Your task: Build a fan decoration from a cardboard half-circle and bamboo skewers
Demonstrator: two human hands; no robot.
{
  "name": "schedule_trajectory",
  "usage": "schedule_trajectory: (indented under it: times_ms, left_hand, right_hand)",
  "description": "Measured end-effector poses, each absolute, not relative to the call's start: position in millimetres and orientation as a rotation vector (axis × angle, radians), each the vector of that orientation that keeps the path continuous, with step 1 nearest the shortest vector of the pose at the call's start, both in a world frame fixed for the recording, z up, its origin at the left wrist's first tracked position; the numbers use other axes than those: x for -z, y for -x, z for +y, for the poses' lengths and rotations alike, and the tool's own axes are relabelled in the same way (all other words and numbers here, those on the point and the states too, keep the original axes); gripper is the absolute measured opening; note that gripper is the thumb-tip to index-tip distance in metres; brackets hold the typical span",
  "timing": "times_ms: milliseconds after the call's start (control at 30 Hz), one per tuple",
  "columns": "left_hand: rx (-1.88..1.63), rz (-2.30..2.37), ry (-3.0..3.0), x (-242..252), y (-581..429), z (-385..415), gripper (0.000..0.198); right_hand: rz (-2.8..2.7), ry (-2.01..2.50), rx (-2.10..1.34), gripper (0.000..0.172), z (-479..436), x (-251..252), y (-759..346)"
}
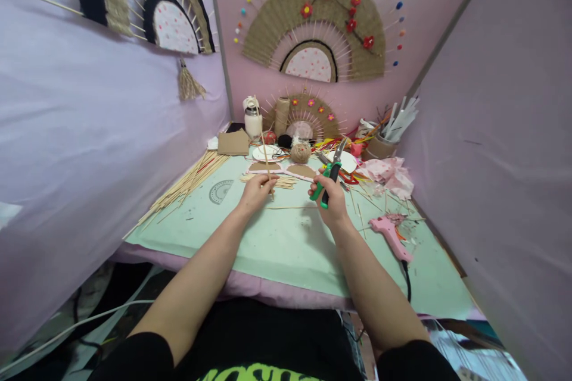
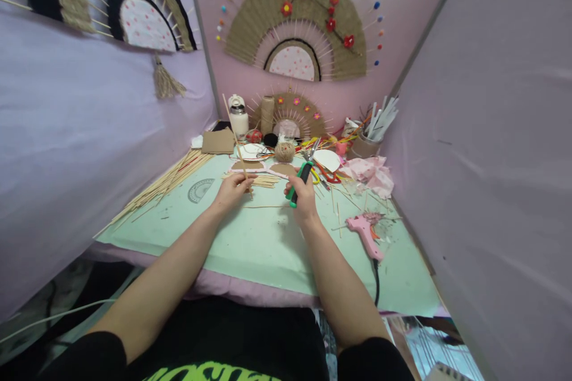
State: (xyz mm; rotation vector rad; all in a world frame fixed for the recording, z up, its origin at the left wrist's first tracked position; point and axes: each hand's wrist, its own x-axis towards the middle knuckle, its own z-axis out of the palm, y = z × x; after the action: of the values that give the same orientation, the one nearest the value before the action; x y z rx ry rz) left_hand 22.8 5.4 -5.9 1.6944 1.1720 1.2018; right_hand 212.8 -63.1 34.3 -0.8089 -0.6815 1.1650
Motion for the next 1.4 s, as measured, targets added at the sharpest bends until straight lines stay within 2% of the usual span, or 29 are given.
schedule_trajectory:
  times_ms: [133,233,367,800,1400]
  left_hand:
    - [-1.32,1.162,-2.005,1.9,-23.8,0.3,0.016]
    - [-1.319,1.201,-2.103,1.0,-24.7,-3.2,0.021]
    - [-1.302,1.238,-2.028,3.7,-26.2,-5.1,0.031]
    - [-1.321,1.238,-2.079,10.0,-28.5,-5.2,0.018]
    - [-1.301,1.272,-2.096,5.3,-28.7,-9.0,0.015]
  right_hand:
    - [-0.673,0.82,-1.16,0.042,-63.3,-34.6,-212.4]
    - [-0.683,0.84,-1.159,0.041,-63.4,-34.4,-212.1]
    - [-0.691,0.848,-1.168,0.041,-63.3,-33.9,-211.6]
    - [-0.662,0.86,-1.186,0.048,-63.1,-35.2,-209.3]
    - [-0.714,0.889,-1.174,0.047,-62.2,-31.4,-210.6]
